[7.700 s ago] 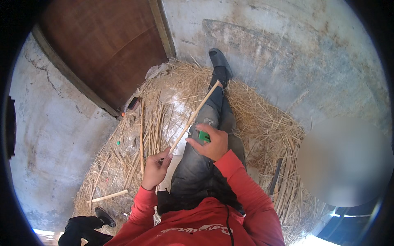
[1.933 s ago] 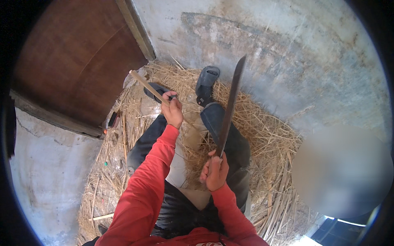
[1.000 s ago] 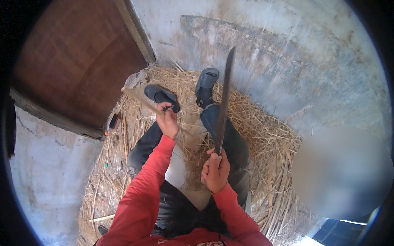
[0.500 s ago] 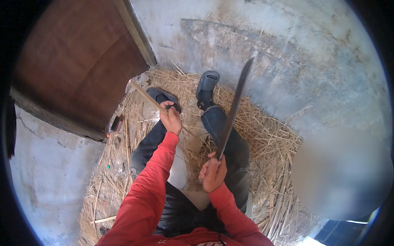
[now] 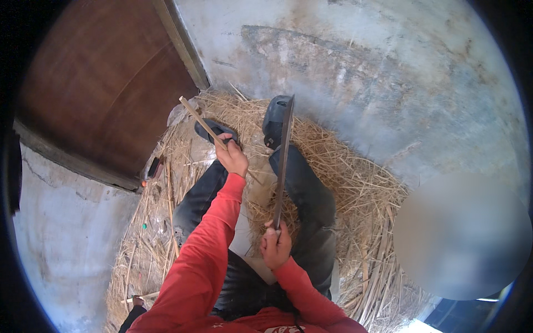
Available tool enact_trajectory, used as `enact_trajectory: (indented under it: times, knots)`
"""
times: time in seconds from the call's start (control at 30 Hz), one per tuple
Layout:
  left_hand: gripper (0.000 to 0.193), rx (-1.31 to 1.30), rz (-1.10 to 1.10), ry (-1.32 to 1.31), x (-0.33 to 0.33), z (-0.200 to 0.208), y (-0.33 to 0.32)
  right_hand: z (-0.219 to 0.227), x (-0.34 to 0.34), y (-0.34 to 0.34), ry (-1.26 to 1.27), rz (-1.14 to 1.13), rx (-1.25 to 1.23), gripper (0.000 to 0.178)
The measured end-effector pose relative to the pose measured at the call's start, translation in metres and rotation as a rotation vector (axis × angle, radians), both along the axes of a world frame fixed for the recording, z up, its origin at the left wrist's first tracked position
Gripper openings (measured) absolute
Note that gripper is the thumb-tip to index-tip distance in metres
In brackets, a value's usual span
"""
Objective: The person uses a small green utility knife and a larger blade to shave and taper thin strips of wood while sitting on a floor covered in straw.
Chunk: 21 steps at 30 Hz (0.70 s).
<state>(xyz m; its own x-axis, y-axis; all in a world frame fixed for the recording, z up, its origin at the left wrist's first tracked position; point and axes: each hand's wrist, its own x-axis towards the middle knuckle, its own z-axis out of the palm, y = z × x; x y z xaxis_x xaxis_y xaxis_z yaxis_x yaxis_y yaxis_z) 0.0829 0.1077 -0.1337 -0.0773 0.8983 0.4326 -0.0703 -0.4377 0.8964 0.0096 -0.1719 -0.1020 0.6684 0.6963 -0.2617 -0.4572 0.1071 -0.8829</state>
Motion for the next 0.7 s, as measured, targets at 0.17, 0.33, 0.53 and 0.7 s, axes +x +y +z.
enact_trajectory:
  times: [0.17, 0.33, 0.53, 0.7]
  knots:
    - [0.016, 0.071, 0.087, 0.037, 0.006, -0.017, 0.001, -0.083, -0.013, 0.009, 0.087, 0.098, -0.325, 0.036]
    - [0.017, 0.041, 0.080, 0.041, 0.004, -0.016, 0.003, 0.021, 0.028, 0.030, 0.177, -0.042, -0.106, 0.036]
    - [0.018, 0.158, 0.155, 0.118, 0.014, -0.007, -0.004, -0.059, -0.011, 0.009, 0.022, 0.163, -0.294, 0.034]
    - [0.017, 0.057, 0.101, 0.051, 0.002, -0.022, 0.010, -0.042, 0.010, 0.009, 0.449, 0.024, -0.356, 0.032]
